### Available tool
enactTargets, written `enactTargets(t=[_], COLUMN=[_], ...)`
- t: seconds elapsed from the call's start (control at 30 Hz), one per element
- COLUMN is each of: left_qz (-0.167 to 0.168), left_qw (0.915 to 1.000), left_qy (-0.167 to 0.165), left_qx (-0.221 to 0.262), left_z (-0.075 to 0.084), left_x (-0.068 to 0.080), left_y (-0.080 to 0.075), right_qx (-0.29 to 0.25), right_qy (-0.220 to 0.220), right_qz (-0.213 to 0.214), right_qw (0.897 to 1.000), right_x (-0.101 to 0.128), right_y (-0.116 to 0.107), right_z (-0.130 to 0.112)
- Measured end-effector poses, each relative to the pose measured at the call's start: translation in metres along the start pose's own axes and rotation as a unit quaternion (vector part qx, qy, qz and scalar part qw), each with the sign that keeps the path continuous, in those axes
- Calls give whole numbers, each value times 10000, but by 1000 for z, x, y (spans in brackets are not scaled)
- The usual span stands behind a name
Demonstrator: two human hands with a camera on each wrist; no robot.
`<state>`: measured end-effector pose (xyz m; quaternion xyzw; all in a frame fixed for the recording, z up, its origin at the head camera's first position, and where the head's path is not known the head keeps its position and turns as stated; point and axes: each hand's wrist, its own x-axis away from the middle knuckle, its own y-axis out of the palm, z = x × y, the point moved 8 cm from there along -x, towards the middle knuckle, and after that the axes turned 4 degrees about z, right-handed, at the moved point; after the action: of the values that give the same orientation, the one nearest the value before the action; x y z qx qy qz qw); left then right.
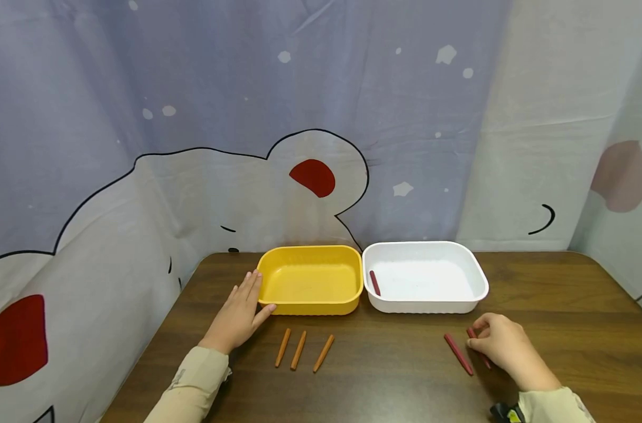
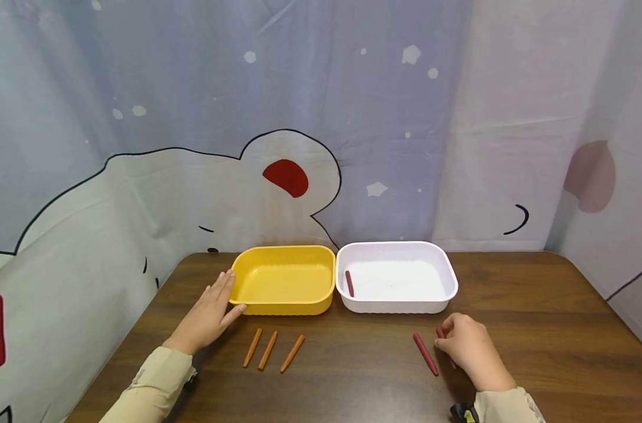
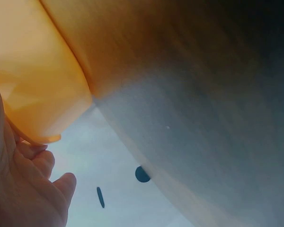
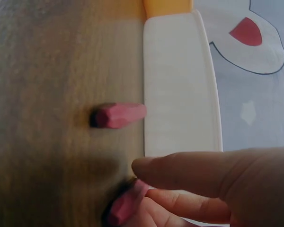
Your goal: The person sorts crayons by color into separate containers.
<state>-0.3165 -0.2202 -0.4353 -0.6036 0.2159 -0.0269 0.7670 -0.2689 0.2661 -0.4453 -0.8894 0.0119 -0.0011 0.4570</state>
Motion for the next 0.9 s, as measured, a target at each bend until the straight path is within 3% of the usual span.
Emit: enactTargets(t=[0.57,0.73,0.9], left_qz=[28,70,79], left_qw=[10000,10000,9999], left_qy=[-23,-8,-13], left_qx=[26,43,61], left_z=[1,2,3], left_x=[1,1,0], left_y=[-2,-3,-3], right_qx=[-5,-503,-1376], right_qy=[-160,-125,59], right_qz=[262,241,63], right_qw=[9995,9984,9905], right_x=[-4,-3,-2], right_y=[-1,-1,1], right_z=[-2,-2,0])
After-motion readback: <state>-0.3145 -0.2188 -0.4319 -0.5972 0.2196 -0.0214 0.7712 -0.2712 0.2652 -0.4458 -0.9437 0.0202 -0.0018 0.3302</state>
